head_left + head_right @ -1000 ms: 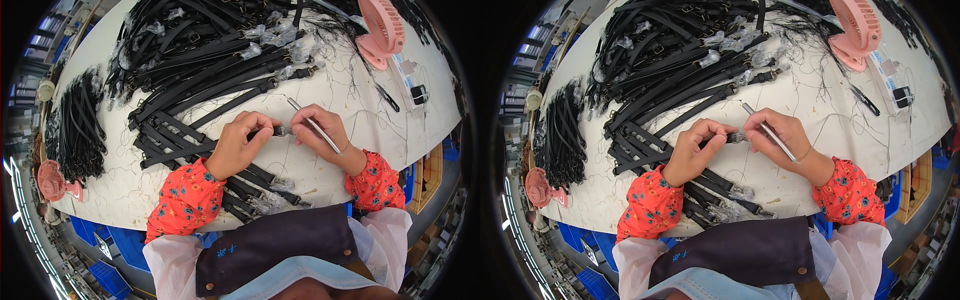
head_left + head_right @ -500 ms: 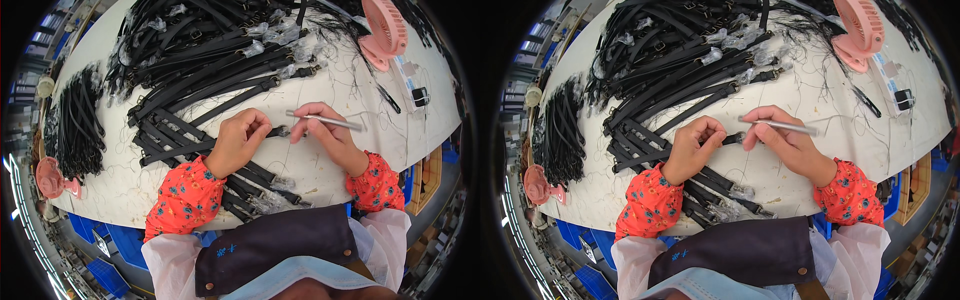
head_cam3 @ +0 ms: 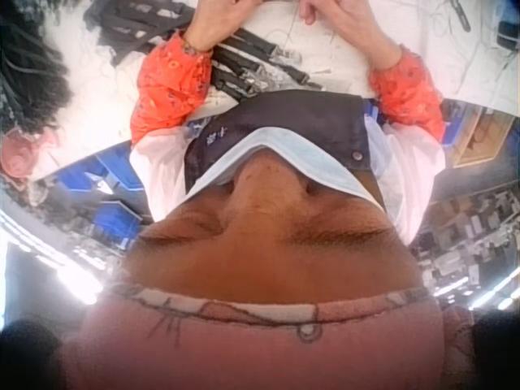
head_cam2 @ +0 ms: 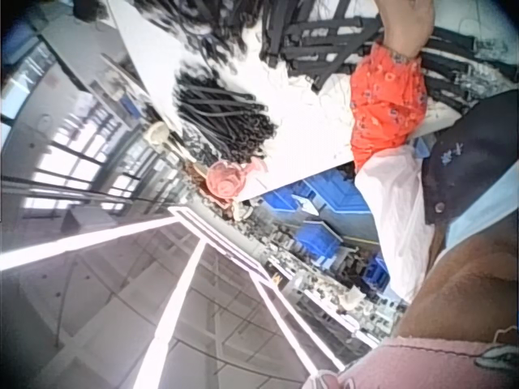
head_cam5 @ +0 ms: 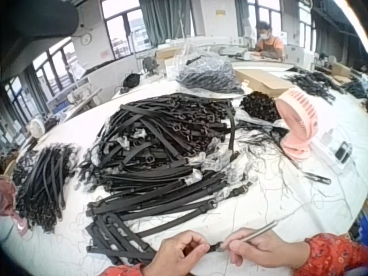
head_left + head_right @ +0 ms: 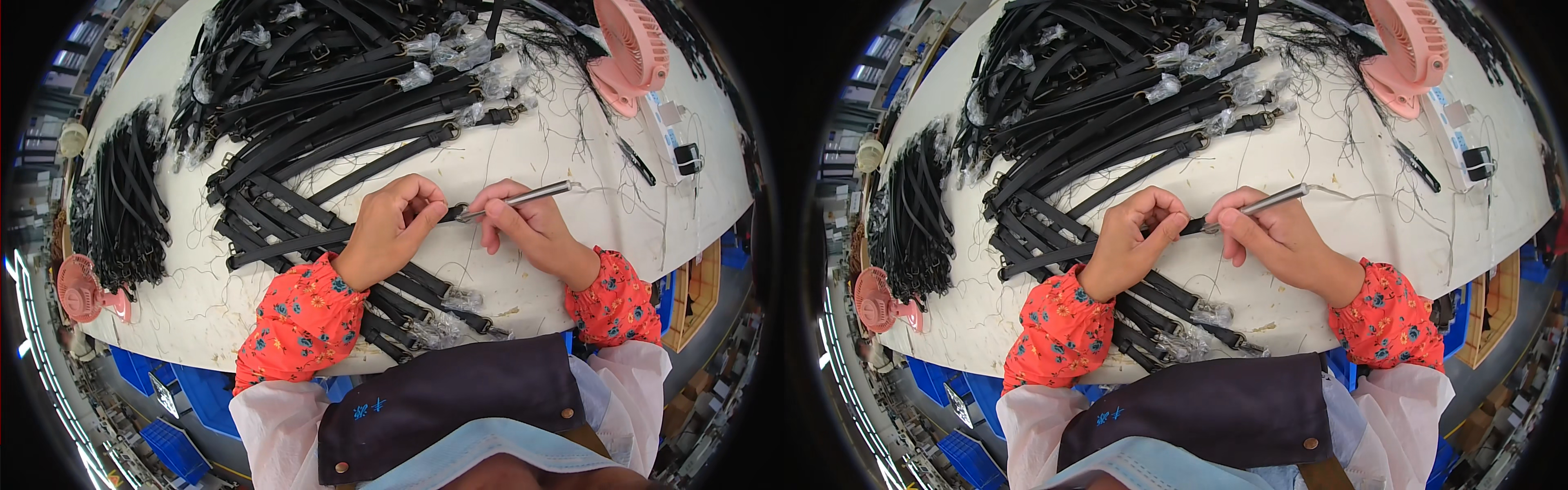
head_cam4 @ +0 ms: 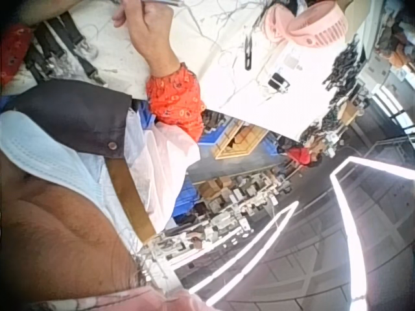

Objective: The person sits at a workbench and hand-sews black straps using a needle and thread. They repeatedly pick up straps from a pile, stitch the ends, and place the finished items back on the table. The workspace is cluttered with loose threads and numerous straps.

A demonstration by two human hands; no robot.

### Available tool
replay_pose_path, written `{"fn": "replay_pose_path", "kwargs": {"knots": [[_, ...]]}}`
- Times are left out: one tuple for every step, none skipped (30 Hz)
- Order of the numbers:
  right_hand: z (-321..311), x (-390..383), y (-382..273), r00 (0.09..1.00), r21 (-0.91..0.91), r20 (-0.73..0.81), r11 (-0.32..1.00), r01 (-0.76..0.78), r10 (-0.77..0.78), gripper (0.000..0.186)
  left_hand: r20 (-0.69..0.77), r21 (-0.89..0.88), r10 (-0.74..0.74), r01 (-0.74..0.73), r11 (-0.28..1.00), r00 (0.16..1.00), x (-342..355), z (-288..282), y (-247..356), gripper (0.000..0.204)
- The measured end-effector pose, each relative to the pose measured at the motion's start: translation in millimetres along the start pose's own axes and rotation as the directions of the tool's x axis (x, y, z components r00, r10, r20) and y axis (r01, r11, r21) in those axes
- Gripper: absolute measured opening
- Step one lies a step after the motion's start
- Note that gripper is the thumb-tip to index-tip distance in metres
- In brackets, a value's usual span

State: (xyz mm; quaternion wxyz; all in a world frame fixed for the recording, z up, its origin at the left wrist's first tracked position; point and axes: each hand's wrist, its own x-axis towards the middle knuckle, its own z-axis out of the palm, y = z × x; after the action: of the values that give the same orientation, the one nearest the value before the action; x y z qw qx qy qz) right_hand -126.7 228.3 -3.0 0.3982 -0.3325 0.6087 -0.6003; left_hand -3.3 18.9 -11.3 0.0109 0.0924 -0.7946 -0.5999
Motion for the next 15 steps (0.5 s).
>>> {"fn": "replay_pose_path", "kwargs": {"knots": [[0.0, 0.2, 0.6, 1.000, 0.004, 0.000, 1.000, -0.003, 0.003, 0.030, 0.002, -0.002, -0.004, 0.004, 1.000, 1.000, 0.0, 0.0, 0.1, 0.010], [0.0, 0.4, 1.5, 1.000, 0.008, 0.000, 1.000, -0.005, 0.006, 0.030, 0.003, -0.003, -0.007, 0.007, 1.000, 1.000, -0.1, -0.1, 0.0, 0.010], [0.0, 0.6, 1.9, 1.000, 0.011, -0.001, 1.000, -0.008, 0.008, 0.030, 0.006, -0.005, -0.011, 0.011, 1.000, 1.000, 0.0, -0.1, 0.0, 0.010], [0.1, 0.6, 1.8, 1.000, 0.006, -0.002, 1.000, -0.012, 0.012, 0.030, 0.007, -0.004, -0.012, 0.012, 1.000, 1.000, 0.0, -0.2, -0.1, 0.010], [0.2, 0.6, 1.4, 1.000, 0.001, -0.003, 1.000, -0.015, 0.015, 0.031, 0.008, -0.003, -0.013, 0.013, 1.000, 1.000, 0.0, -0.3, -0.3, 0.010], [0.4, 0.7, 1.3, 1.000, -0.003, -0.004, 1.000, -0.019, 0.019, 0.031, 0.009, -0.001, -0.014, 0.014, 1.000, 1.000, 0.0, -0.4, -0.4, 0.010], [0.6, 0.8, 1.6, 1.000, -0.004, -0.002, 1.000, -0.016, 0.016, 0.031, 0.008, -0.001, -0.014, 0.014, 1.000, 1.000, -0.1, -0.4, -0.6, 0.010], [0.8, 1.0, 2.1, 1.000, -0.005, -0.001, 1.000, -0.013, 0.013, 0.031, 0.008, -0.001, -0.014, 0.014, 1.000, 1.000, -0.2, -0.3, -0.9, 0.010], [0.8, 0.9, 2.8, 1.000, -0.007, 0.000, 1.000, -0.010, 0.010, 0.031, 0.008, -0.002, -0.014, 0.014, 1.000, 1.000, -0.1, -0.2, -1.2, 0.010], [0.7, 0.6, 3.5, 1.000, -0.010, -0.002, 1.000, -0.013, 0.013, 0.031, 0.010, -0.001, -0.012, 0.012, 1.000, 1.000, 0.1, -0.2, -1.1, 0.010], [0.4, 0.0, 4.2, 1.000, -0.013, -0.003, 1.000, -0.016, 0.016, 0.031, 0.012, 0.000, -0.011, 0.011, 1.000, 1.000, 0.3, -0.3, -0.7, 0.010], [0.4, -0.2, 4.6, 1.000, -0.015, -0.004, 1.000, -0.018, 0.018, 0.031, 0.012, 0.001, -0.011, 0.011, 1.000, 1.000, 0.1, -0.6, -0.1, 0.010], [0.4, -0.1, 4.0, 1.000, -0.016, -0.002, 1.000, -0.020, 0.020, 0.031, 0.013, -0.002, -0.014, 0.014, 1.000, 1.000, 0.0, -0.9, 0.5, 0.010], [0.3, 0.1, 3.0, 1.000, -0.016, 0.000, 1.000, -0.021, 0.021, 0.032, 0.015, -0.005, -0.017, 0.017, 1.000, 1.000, -0.3, -1.1, 1.2, 0.010], [0.4, 0.2, 2.3, 1.000, -0.017, 0.002, 1.000, -0.023, 0.023, 0.032, 0.017, -0.008, -0.021, 0.021, 1.000, 1.000, -0.4, -1.3, 1.5, 0.010]]}}
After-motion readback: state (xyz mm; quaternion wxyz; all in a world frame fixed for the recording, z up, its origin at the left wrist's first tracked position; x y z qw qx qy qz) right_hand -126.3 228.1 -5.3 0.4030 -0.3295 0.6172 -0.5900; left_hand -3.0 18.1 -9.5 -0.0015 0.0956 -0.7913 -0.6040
